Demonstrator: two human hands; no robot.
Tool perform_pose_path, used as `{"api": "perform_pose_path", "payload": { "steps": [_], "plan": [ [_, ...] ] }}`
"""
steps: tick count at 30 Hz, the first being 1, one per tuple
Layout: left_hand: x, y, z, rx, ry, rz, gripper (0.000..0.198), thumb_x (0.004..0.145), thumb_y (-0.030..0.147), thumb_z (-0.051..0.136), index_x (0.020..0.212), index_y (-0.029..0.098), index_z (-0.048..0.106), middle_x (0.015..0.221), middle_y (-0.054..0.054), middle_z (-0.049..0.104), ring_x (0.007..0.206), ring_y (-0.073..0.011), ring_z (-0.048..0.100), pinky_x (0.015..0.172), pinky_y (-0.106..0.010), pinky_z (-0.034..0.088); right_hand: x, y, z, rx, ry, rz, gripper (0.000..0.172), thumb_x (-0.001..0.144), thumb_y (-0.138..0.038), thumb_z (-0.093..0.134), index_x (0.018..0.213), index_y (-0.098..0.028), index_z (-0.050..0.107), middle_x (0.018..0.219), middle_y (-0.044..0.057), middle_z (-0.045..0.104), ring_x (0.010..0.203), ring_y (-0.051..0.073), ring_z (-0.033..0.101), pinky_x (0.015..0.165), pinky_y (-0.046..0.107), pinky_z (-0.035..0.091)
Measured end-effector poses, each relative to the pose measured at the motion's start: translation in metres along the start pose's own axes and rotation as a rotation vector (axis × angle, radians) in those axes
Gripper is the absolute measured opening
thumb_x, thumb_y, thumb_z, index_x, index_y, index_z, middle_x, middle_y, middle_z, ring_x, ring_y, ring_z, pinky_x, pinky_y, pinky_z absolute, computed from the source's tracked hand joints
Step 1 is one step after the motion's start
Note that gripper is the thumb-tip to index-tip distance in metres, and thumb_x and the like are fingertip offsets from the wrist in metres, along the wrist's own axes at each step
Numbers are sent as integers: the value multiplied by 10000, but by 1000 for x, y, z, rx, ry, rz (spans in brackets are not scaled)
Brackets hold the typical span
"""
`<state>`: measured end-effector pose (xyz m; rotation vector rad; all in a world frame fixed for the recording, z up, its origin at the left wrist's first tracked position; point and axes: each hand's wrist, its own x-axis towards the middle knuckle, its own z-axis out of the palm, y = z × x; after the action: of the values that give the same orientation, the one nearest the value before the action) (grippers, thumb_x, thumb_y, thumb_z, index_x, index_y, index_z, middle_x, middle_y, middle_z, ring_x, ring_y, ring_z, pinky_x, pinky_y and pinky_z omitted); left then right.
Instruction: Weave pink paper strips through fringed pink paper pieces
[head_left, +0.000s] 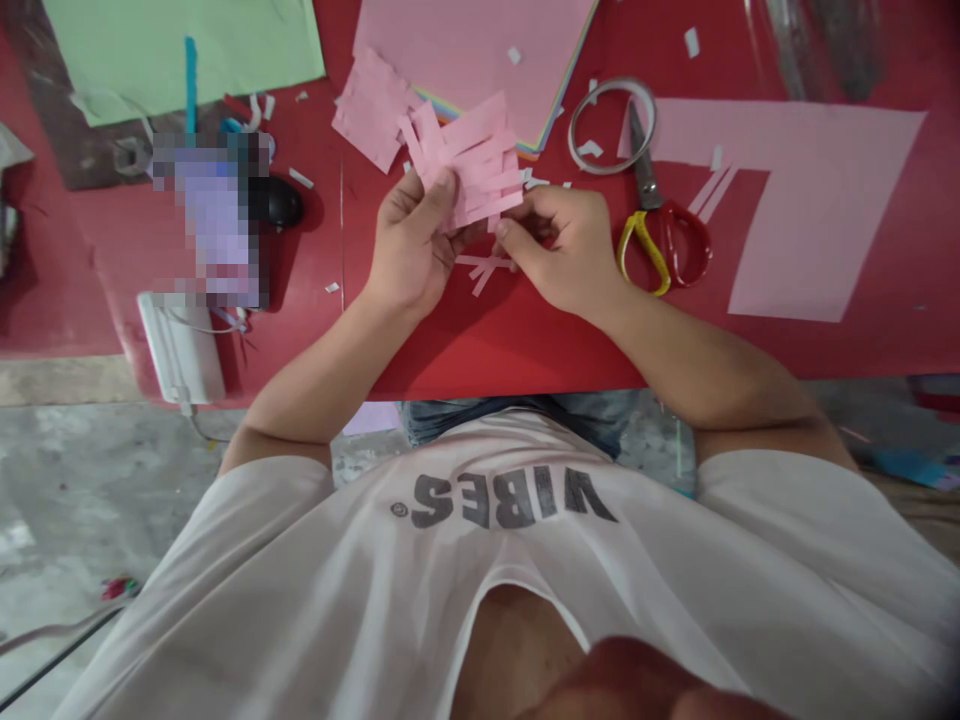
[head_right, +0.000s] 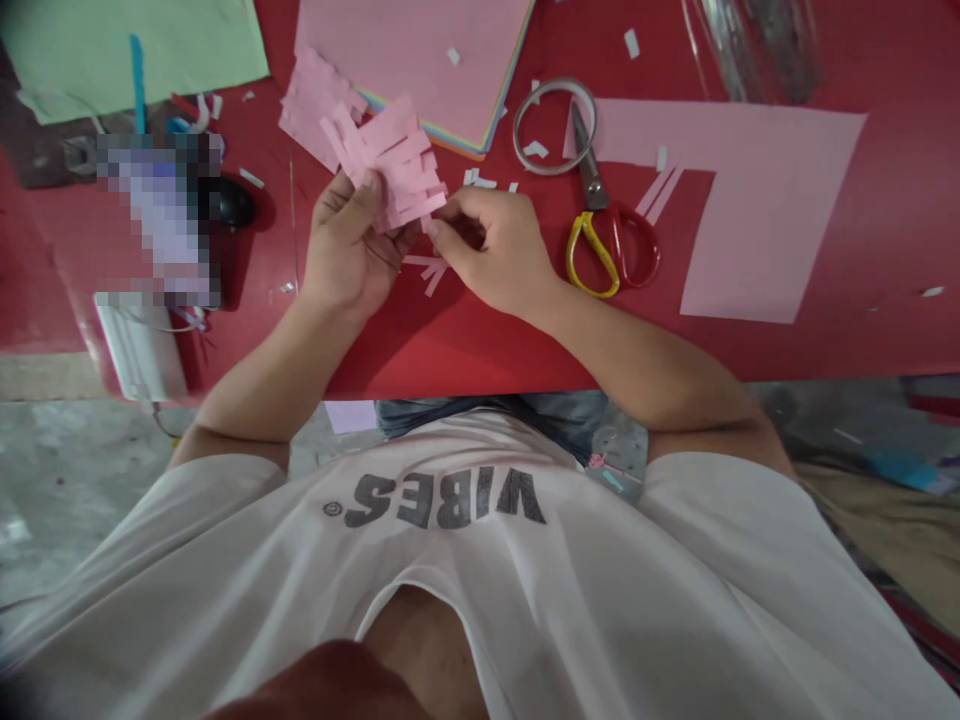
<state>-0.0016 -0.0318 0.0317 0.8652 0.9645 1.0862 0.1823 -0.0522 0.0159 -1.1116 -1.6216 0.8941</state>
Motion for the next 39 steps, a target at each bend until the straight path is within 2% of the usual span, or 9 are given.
{"api": "perform_pose_path", "payload": {
  "steps": [4,9,15,24,28,30,32,36,39],
  "plan": [
    [1,-3,2,-3,-34,57,178,850,515,734,1005,438,693,1118,149,802,1569,-260,404,1256,-525,455,0,-2,-2,-42,-25,21,444,1006,-679,633,860,-265,699,752,11,724,639,196,673,652,394,615],
    [0,-5,1,-34,-44,104,146,866,469,757,994,424,704,1102,143,801,1580,-262,391,1250,-520,476,2,-6,-4,-85,-31,45,407,1029,-604,647,813,-258,648,725,9,696,627,189,656,636,386,593],
    [-2,-4,4,-32,-20,165,96,918,435,750,1008,408,734,1121,111,797,1528,-275,482,1222,-544,524,3,-4,-2,-35,-29,71,479,1012,-674,629,796,-248,592,681,-9,658,564,160,624,544,344,521],
    [-4,-2,1,2,-16,148,145,924,486,765,1044,407,754,1121,89,798,1462,-288,564,1171,-542,582,9,-4,-10,-99,-53,39,502,968,-723,653,763,-269,589,669,-4,581,602,185,552,572,384,507],
    [0,-5,-3,-4,4,115,169,913,504,760,1042,397,737,1097,79,801,1415,-292,607,1177,-553,578,10,-13,-19,-80,-17,-20,392,1010,-667,621,941,-282,638,826,14,638,666,186,554,614,394,503],
    [3,-7,-5,-4,-13,80,214,884,538,767,1044,405,715,1102,89,800,1411,-292,607,1187,-557,566,12,-20,-24,-71,30,-10,316,1026,-623,615,1066,-311,642,986,33,679,751,199,582,685,408,527],
    [5,-8,-8,-2,-28,49,248,870,561,766,1047,401,700,1108,84,798,1393,-299,619,1184,-566,564,14,-25,-29,-83,35,20,258,1013,-583,653,1098,-339,642,1093,44,689,846,221,611,772,425,548],
    [5,-8,-11,4,-66,8,320,855,592,786,1075,371,713,1066,41,793,1337,-314,662,1146,-565,594,18,-30,-33,-76,-21,22,240,978,-573,701,1055,-350,656,1116,48,696,911,244,638,817,441,560],
    [2,-5,-9,-21,-90,-6,327,853,584,802,1067,348,732,1051,29,794,1286,-310,692,1120,-547,619,18,-27,-32,-4,-42,42,290,974,-601,685,1114,-351,642,1116,49,700,960,240,647,795,415,570]
  ]
}}
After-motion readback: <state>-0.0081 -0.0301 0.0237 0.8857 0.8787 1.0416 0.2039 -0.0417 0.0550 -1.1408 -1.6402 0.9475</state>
